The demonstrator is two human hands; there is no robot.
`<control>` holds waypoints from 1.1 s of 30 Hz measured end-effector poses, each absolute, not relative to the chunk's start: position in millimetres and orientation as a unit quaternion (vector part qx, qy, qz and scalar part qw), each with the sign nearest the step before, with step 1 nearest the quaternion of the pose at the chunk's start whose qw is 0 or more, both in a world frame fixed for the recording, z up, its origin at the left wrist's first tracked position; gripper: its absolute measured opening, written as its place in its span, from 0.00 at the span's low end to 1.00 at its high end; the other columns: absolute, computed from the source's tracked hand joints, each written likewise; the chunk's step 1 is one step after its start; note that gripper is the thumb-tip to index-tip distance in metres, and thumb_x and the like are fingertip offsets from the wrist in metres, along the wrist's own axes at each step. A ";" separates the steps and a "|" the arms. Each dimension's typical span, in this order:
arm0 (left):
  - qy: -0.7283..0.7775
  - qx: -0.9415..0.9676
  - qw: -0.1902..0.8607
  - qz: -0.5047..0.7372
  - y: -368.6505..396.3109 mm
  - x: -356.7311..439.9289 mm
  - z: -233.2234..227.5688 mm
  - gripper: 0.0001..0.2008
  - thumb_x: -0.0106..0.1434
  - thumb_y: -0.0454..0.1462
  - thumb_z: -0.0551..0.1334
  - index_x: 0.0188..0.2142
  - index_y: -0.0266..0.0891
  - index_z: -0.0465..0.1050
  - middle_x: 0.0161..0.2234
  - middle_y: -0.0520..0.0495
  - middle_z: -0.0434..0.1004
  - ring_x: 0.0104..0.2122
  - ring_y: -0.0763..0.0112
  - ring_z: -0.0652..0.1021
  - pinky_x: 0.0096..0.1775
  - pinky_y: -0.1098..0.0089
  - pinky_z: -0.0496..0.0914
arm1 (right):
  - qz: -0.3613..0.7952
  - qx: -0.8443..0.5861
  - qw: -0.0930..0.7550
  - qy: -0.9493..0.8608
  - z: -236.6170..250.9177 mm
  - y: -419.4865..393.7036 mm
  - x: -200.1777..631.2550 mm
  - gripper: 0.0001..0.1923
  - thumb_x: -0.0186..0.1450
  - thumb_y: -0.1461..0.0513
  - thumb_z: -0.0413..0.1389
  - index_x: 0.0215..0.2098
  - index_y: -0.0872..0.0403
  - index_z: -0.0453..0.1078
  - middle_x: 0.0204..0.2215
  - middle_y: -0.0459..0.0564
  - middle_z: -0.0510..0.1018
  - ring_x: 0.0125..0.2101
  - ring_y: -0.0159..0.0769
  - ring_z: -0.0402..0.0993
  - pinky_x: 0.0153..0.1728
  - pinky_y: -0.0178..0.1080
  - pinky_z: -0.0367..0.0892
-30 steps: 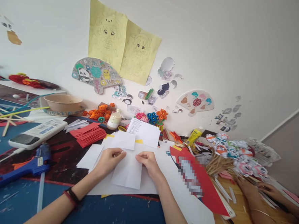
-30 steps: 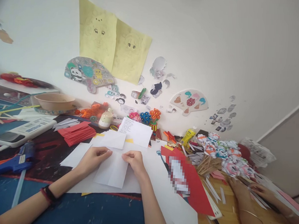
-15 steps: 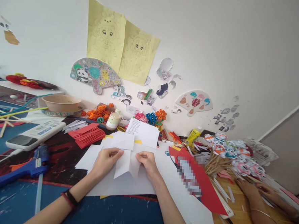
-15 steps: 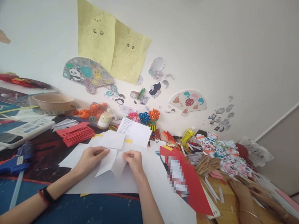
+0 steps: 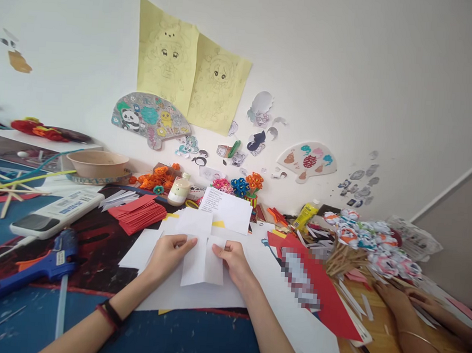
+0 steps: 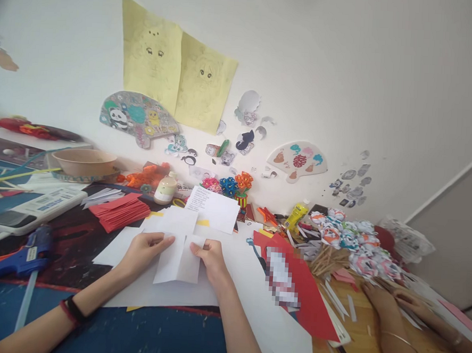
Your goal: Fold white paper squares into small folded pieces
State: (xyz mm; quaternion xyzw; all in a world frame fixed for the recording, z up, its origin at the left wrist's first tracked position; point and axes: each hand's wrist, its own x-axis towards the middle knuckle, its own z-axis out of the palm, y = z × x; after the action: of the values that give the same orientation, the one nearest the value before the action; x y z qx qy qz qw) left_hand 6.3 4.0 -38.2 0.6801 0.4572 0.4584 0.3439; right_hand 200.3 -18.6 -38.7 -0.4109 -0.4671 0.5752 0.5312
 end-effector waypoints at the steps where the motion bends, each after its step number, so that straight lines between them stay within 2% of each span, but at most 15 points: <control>1: 0.460 0.677 0.342 0.461 4.0 6.0 -38.4 0.24 0.57 0.52 0.55 0.16 0.37 0.59 0.17 0.56 0.51 0.20 0.76 0.57 0.23 0.74 0.52 | 0.571 -0.414 0.536 -0.464 -39.7 -17.7 200.6 0.20 0.49 0.56 0.66 0.36 0.61 0.75 0.30 0.57 0.80 0.31 0.45 0.75 0.37 0.45 0.67; 4: 0.473 0.664 0.342 0.468 3.6 4.9 -36.5 0.24 0.57 0.53 0.55 0.15 0.38 0.57 0.17 0.56 0.52 0.20 0.76 0.57 0.23 0.74 0.52 | 0.548 -0.433 0.550 -0.458 -39.6 -16.6 202.0 0.20 0.49 0.55 0.66 0.34 0.61 0.76 0.30 0.57 0.80 0.31 0.45 0.75 0.35 0.43 0.67; 8: 0.450 0.681 0.364 0.449 1.2 5.5 -28.3 0.21 0.57 0.52 0.56 0.21 0.37 0.67 0.20 0.54 0.63 0.23 0.73 0.63 0.26 0.74 0.57 | 0.535 -0.426 0.566 -0.460 -32.5 -18.8 202.5 0.20 0.51 0.55 0.64 0.38 0.60 0.74 0.34 0.57 0.80 0.33 0.44 0.75 0.36 0.43 0.67; 12: 0.428 0.705 0.364 0.433 -1.8 7.0 -23.3 0.21 0.56 0.52 0.57 0.20 0.37 0.68 0.18 0.54 0.65 0.22 0.73 0.65 0.25 0.74 0.57 | 0.539 -0.409 0.568 -0.469 -23.1 -23.5 199.7 0.24 0.52 0.53 0.64 0.41 0.60 0.73 0.36 0.58 0.79 0.35 0.45 0.75 0.36 0.43 0.68; 17: 0.437 0.674 0.390 0.451 -1.7 8.1 -26.1 0.21 0.55 0.52 0.58 0.22 0.36 0.72 0.21 0.52 0.71 0.24 0.71 0.69 0.25 0.75 0.60 | 0.554 -0.410 0.507 -0.518 -24.4 -26.0 199.6 0.22 0.49 0.53 0.66 0.37 0.60 0.76 0.32 0.56 0.80 0.31 0.43 0.75 0.37 0.44 0.67; 22: 0.432 0.638 0.447 0.454 -0.6 8.6 -33.2 0.21 0.54 0.52 0.59 0.28 0.34 0.75 0.26 0.48 0.77 0.27 0.65 0.74 0.26 0.73 0.64 | 0.541 -0.420 0.510 -0.520 -34.3 -23.4 198.5 0.19 0.49 0.54 0.66 0.34 0.60 0.77 0.29 0.55 0.80 0.29 0.42 0.75 0.34 0.42 0.67; 27: 0.440 0.614 0.458 0.469 1.0 7.2 -36.1 0.22 0.54 0.52 0.60 0.28 0.33 0.76 0.27 0.46 0.78 0.26 0.65 0.74 0.26 0.72 0.65 | 0.533 -0.434 0.535 -0.491 -37.4 -20.6 198.0 0.19 0.49 0.54 0.66 0.32 0.61 0.77 0.27 0.56 0.80 0.27 0.42 0.74 0.30 0.40 0.66; 33: 0.428 0.673 0.399 0.452 -1.7 5.4 -25.1 0.22 0.50 0.54 0.60 0.20 0.35 0.73 0.20 0.51 0.72 0.23 0.69 0.70 0.24 0.74 0.62 | 0.531 -0.405 0.552 -0.500 -29.0 -24.3 196.4 0.19 0.51 0.55 0.64 0.36 0.60 0.76 0.30 0.55 0.80 0.29 0.42 0.75 0.34 0.42 0.67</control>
State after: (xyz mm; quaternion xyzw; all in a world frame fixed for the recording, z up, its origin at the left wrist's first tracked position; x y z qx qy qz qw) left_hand 5.4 -1.7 -25.1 0.6730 0.4280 0.4523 0.3992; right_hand 196.4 -24.3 -29.0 -0.4052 -0.4995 0.5306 0.5521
